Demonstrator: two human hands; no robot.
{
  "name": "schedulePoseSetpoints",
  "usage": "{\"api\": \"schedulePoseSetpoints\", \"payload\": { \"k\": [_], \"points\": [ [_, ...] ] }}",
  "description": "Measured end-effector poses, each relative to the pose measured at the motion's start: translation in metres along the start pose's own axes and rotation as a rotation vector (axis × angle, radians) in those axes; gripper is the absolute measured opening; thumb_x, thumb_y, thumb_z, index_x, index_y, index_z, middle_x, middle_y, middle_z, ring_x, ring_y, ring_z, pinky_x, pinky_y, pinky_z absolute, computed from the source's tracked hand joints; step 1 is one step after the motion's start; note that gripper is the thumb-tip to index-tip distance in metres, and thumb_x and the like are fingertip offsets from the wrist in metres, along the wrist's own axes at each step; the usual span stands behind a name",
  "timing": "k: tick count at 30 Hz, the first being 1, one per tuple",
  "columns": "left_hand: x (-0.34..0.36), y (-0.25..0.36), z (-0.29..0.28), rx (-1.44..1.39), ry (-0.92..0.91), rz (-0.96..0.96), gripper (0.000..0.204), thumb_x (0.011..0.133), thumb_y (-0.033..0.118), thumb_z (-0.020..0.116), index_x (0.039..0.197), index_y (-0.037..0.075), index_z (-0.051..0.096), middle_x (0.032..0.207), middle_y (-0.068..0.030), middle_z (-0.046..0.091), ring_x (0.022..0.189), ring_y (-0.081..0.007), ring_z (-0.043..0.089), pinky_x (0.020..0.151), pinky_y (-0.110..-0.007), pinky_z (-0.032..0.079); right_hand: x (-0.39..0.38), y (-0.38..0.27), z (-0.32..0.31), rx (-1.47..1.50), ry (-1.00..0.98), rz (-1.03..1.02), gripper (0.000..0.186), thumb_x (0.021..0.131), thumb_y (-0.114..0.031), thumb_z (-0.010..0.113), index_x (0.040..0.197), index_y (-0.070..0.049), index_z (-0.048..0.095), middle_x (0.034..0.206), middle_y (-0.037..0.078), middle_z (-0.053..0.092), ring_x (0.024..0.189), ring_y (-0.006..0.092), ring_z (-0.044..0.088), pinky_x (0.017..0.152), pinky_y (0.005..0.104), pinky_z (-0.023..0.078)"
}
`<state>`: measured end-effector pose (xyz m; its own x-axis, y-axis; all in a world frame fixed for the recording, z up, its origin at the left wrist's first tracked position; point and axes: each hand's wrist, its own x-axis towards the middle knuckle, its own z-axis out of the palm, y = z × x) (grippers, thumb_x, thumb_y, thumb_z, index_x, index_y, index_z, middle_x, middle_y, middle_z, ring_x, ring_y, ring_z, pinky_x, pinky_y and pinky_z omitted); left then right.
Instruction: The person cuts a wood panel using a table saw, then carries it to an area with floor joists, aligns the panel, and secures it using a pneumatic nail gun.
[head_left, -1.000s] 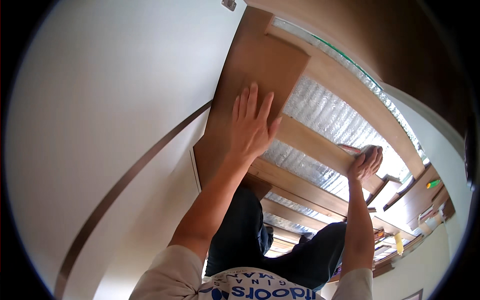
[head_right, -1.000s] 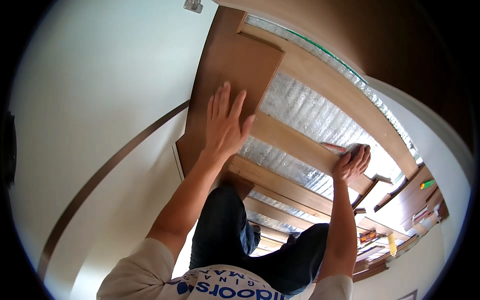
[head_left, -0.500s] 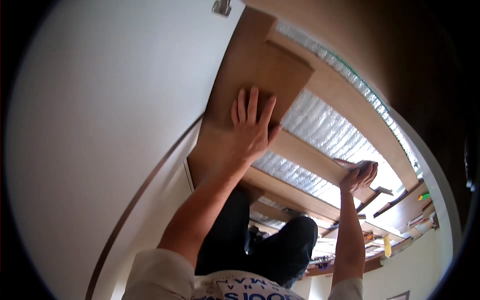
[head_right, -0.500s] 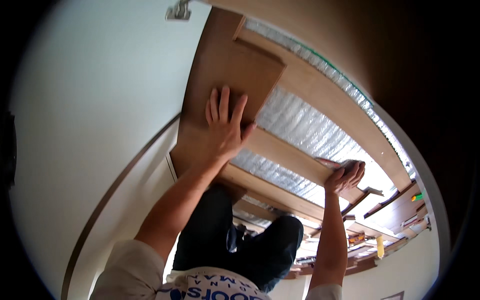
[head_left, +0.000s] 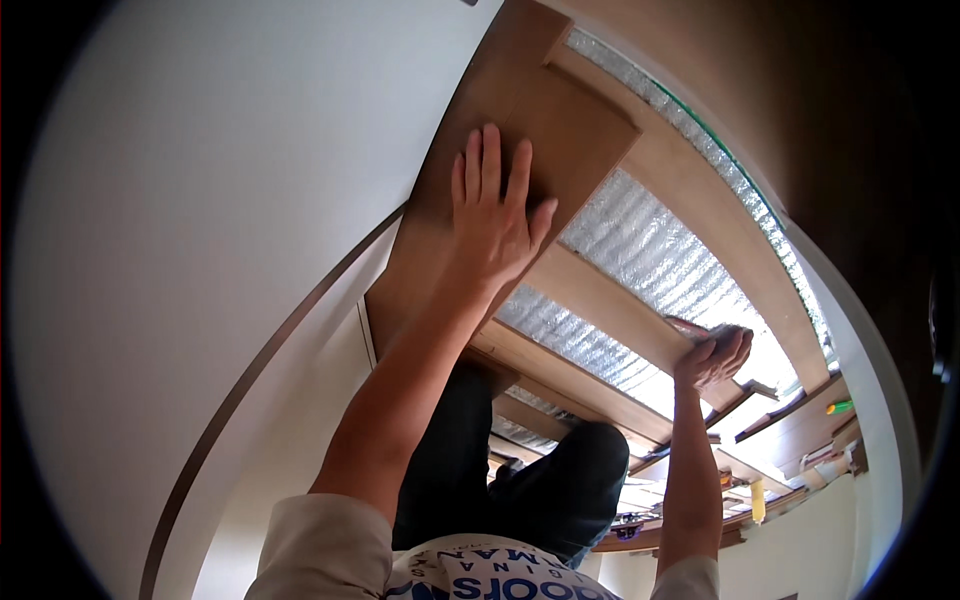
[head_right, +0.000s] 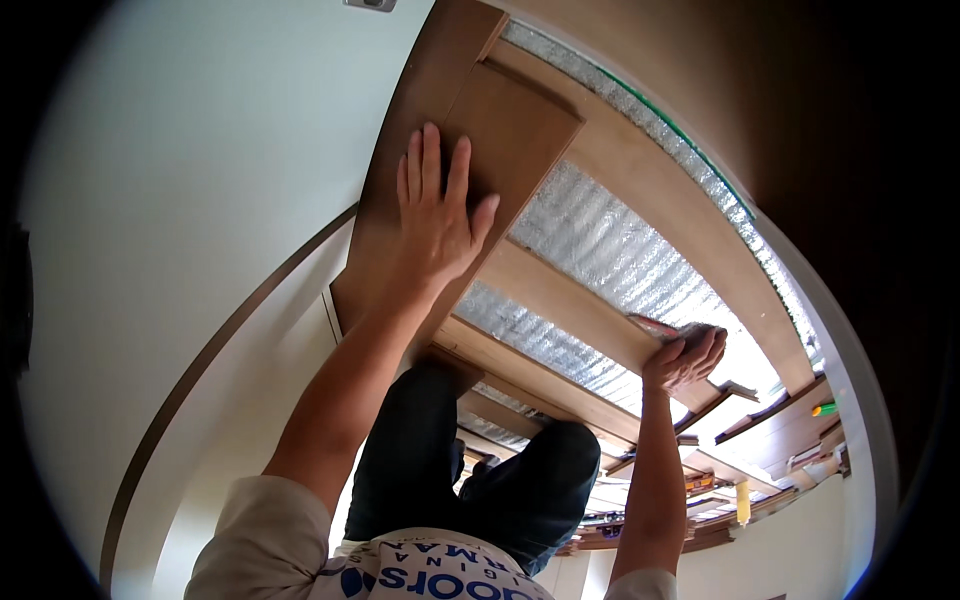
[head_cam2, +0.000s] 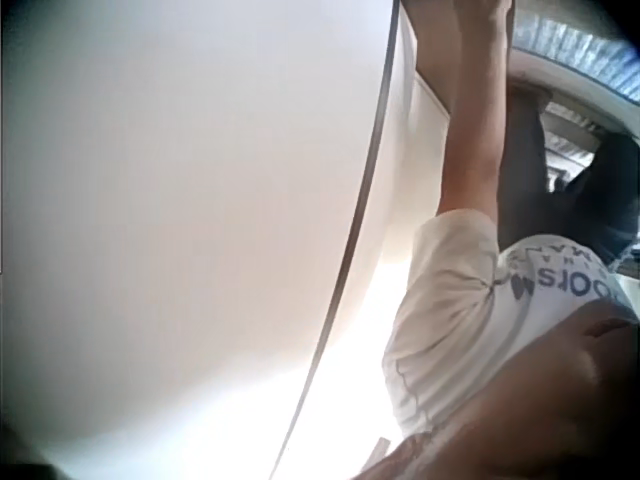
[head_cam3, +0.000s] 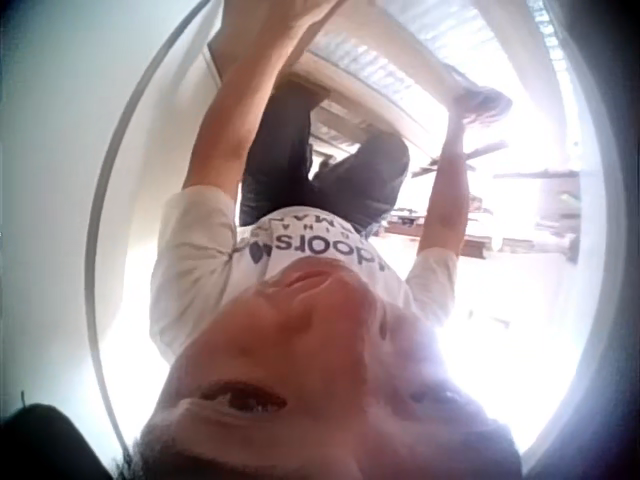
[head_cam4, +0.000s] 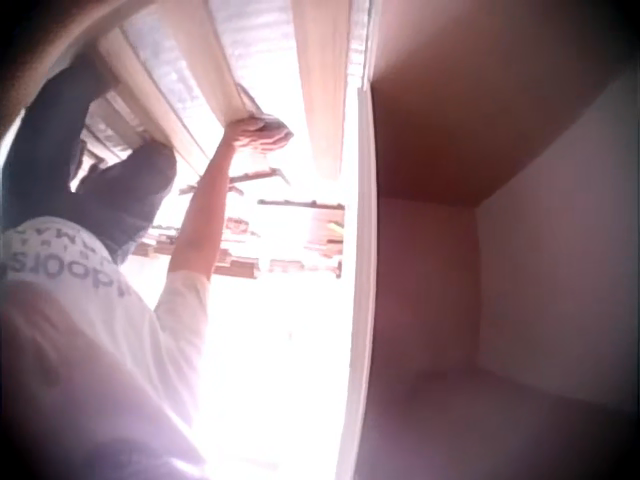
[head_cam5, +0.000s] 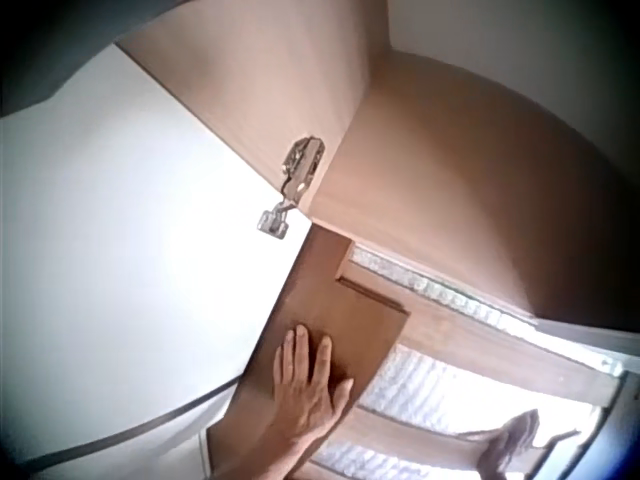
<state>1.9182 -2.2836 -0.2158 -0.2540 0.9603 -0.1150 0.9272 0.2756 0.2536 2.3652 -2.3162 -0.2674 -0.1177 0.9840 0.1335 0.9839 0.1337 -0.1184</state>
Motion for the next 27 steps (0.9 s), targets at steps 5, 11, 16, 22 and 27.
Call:
{"api": "schedulePoseSetpoints", "payload": {
  "k": [5, 11, 16, 22, 27],
  "points": [
    [-0.028, -0.002, 0.009, 0.016, 0.01, 0.022, 0.069, 0.101, 0.048, 0.044, 0.154, 0.005, 0.044, 0.163, -0.0309, 0.028, 0.151, -0.0484, 0.027, 0.121, -0.062, 0.019, 0.0, 0.0, 0.003, 0.041, 0.02, -0.001, 0.061, 0.107, -0.045, 0.039, 0.149, -0.002, 0.045, 0.154, 0.024, 0.044, 0.139, 0.0446, 0.043, 0.112, 0.0597, 0.033],
    [-0.027, -0.005, 0.01, 0.007, 0.019, 0.032, 0.069, 0.097, 0.046, 0.05, 0.154, 0.006, 0.044, 0.163, -0.0299, 0.029, 0.15, -0.0482, 0.029, 0.12, -0.062, 0.02, 0.0, -0.002, 0.001, 0.031, 0.018, -0.015, 0.058, 0.107, -0.042, 0.041, 0.15, -0.002, 0.045, 0.153, 0.023, 0.045, 0.139, 0.0441, 0.043, 0.112, 0.06, 0.033],
    [-0.027, -0.003, 0.01, -0.048, 0.025, 0.035, 0.069, 0.094, 0.041, 0.054, 0.154, 0.006, 0.045, 0.163, -0.03, 0.029, 0.149, -0.0492, 0.03, 0.12, -0.062, 0.02, 0.0, 0.001, 0.003, 0.018, 0.026, 0.002, 0.059, 0.107, -0.042, 0.042, 0.149, -0.002, 0.046, 0.153, 0.023, 0.045, 0.138, 0.0444, 0.045, 0.112, 0.0592, 0.034],
    [-0.034, -0.006, 0.005, -0.013, 0.022, 0.07, 0.066, 0.096, 0.045, 0.047, 0.15, 0.007, 0.05, 0.162, -0.0277, 0.032, 0.149, -0.0482, 0.03, 0.121, -0.061, 0.021, -0.001, -0.001, -0.001, 0.015, 0.022, -0.01, 0.06, 0.107, -0.044, 0.042, 0.149, -0.001, 0.045, 0.155, 0.023, 0.043, 0.139, 0.0443, 0.044, 0.111, 0.0587, 0.037],
    [-0.034, -0.003, 0.007, -0.038, 0.045, 0.04, 0.065, 0.094, 0.039, 0.056, 0.15, 0.008, 0.048, 0.16, -0.0279, 0.035, 0.148, -0.0467, 0.033, 0.121, -0.061, 0.022, -0.003, 0.003, 0.005, 0.029, -0.005, -0.02, 0.061, 0.107, -0.046, 0.041, 0.149, -0.003, 0.046, 0.153, 0.023, 0.044, 0.14, 0.0439, 0.043, 0.112, 0.0601, 0.034]
  ]
}}
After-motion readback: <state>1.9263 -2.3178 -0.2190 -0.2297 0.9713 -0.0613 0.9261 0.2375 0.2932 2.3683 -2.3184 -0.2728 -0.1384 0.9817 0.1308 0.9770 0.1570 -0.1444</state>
